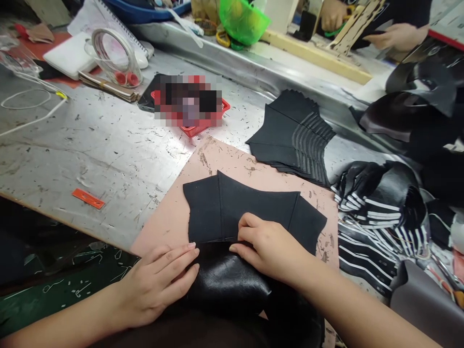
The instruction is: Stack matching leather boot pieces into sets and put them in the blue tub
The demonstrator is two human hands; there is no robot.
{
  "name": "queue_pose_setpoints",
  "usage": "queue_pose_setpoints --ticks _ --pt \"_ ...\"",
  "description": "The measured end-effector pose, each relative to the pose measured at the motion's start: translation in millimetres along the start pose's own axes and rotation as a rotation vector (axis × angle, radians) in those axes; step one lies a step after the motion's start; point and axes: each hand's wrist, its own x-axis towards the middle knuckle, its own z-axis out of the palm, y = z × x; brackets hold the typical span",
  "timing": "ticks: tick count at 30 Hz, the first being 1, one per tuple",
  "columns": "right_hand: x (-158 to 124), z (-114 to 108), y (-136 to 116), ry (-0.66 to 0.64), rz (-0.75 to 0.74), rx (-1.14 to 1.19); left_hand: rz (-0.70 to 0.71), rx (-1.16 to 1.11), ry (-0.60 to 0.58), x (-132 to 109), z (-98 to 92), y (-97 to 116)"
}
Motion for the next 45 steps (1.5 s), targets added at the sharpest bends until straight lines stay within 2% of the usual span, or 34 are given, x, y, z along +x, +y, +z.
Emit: queue_pose_setpoints --ticks 7,11,14,17,20,24,29,33,37,45 --pt "5.2 -2.3 -2.6 -0.012 0.067 -0.019 -0.014 0.096 -0.204 2.4 -4.8 2.2" --pt "7.4 -2.9 -3.5 -0.022 0.085 -0.036 0.045 0.097 -0.306 20.1 -9.3 -5.4" --pt "9.2 -2.2 -6.5 -0.033 0.098 -0.067 0.129 0.105 -0.334 37.6 -10.1 -11.5" --pt "7.1 -3.8 -8.1 -0.032 0.163 -0.191 0.22 0.136 -0.335 50.8 -8.1 -14.0" --pt "-2.2 -10.9 -1.6 -0.014 0.31 -0.284 0.307 0.152 -0.292 55.7 -4.1 -14.1" --pt "-20.8 -20.3 14.5 -0.088 0.401 -0.096 0.306 0.144 -0.273 54.1 2.0 -15.1" --pt "-35.3 -10.8 17.9 -0.068 0.401 0.062 0.287 0.122 -0.253 54.1 8.1 -17.4" --pt "-39.2 2.7 17.2 0.007 0.398 0.06 0.288 0.122 -0.207 58.2 11.0 -17.7" --pt "-39.7 5.6 22.4 0.05 0.431 0.097 0.274 0.126 -0.158 63.7 11.6 -17.8" --pt "-35.0 -0.5 23.5 0.047 0.437 0.102 0.264 0.109 -0.249 81.6 16.8 -18.4"
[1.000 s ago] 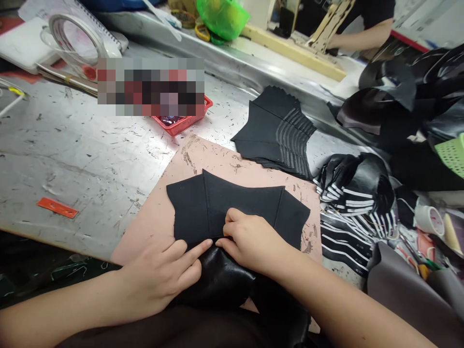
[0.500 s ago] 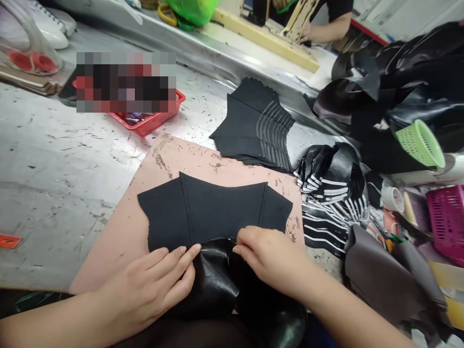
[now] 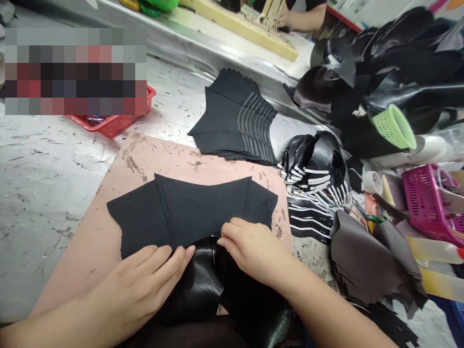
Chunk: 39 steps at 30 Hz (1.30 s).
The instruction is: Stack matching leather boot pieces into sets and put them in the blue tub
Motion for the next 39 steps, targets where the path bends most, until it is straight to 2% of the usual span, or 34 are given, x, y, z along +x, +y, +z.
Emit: queue_pose_setpoints --ticks 7,13,17,21,25,33,39 --pt "1.7 3.7 -2.3 0.035 0.002 -0.026 0.011 -0.002 -0.081 21.0 7.0 -4.0" --pt "-1.4 10.1 -0.9 0.147 0.056 -0.137 0.047 -0.031 -0.255 36.4 4.2 -9.7" --pt "-16.4 4.4 15.7 0.186 0.159 -0.113 0.141 -0.047 -0.131 46.0 4.8 -14.6" --pt "-31.5 3.7 34.1 0.168 0.222 0.155 0.19 -0.067 -0.061 50.4 8.9 -18.0" --pt "-38.2 13.1 37.2 0.156 0.214 0.373 0.197 -0.076 -0.026 53.9 11.2 -20.6" --pt "-42.3 30.7 30.7 0.315 0.283 0.434 0.254 -0.034 -0.174 67.4 4.4 -25.5" --pt "-39.1 29.3 30.3 0.299 0.321 0.396 0.276 -0.074 -0.232 76.2 5.4 -26.5"
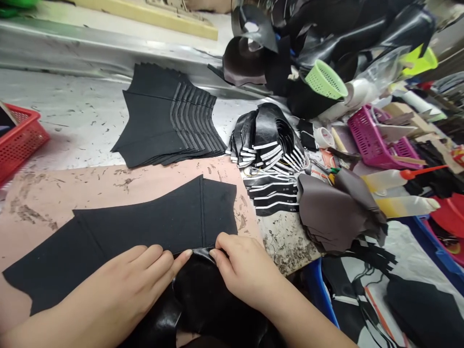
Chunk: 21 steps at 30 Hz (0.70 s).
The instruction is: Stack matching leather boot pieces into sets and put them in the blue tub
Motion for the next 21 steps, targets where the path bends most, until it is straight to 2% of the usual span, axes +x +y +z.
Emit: queue_pose_setpoints --ticks 2,6,8,10,13,15,17,19,21 --pt "0.3 0.0 -0.7 -0.006 -0.006 -0.019 0.01 -0.03 -0.068 6.5 -0.5 -0.9" --pt "0.5 2.4 -1.6 0.021 0.016 -0.052 0.013 -0.074 -0.323 25.6 -7.4 -5.2" --pt "0.5 5.5 -1.9 0.034 0.011 -0.073 0.022 -0.104 -0.396 35.3 -11.9 -8.1" --pt "-0.2 9.6 -2.0 0.063 -0.013 -0.088 0.074 -0.13 -0.344 42.6 -14.1 -10.2" --pt "-3.8 14.1 -0.1 0.174 -0.056 -0.05 0.169 -0.146 -0.187 45.7 -11.3 -10.8" --pt "-7.8 13.3 3.9 0.296 -0.058 0.05 0.187 -0.144 -0.123 43.4 -6.6 -10.3" --pt "-12.4 9.2 10.4 0.375 0.014 0.218 0.182 -0.133 -0.071 40.0 -1.7 -10.1" --pt "-16.5 4.5 18.2 0.329 0.155 0.436 0.175 -0.124 -0.021 37.5 2.4 -10.6" --pt "-19.7 2.4 25.1 0.215 0.285 0.654 0.182 -0.123 0.012 36.4 5.1 -11.7"
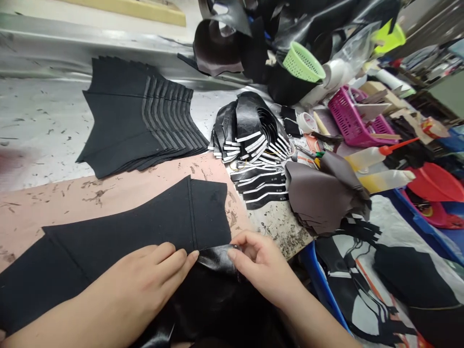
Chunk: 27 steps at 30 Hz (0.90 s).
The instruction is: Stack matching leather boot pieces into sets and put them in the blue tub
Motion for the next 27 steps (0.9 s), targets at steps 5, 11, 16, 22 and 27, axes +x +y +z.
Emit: queue_pose_setpoints --ticks 5,11,16,22,27 --pt "-5.3 1.3 8.6 -0.024 0.074 0.036 0.018 -0.008 0.01 -2.4 -1.2 -2.3" --pt "-12.1 4.8 10.5 0.115 -0.227 -0.236 -0.014 -0.026 -0.025 -2.4 -0.7 -1.4" --pt "-9.8 5.6 12.2 0.187 -0.125 -0.174 -0.02 -0.051 -0.03 -2.1 6.1 -1.6" --pt "-9.2 6.2 13.7 0.238 -0.058 -0.15 -0.02 -0.098 -0.043 0.2 9.6 -5.1" --pt "-4.3 0.8 7.6 0.156 0.011 -0.135 -0.001 -0.091 0.0 3.0 10.0 -8.0"
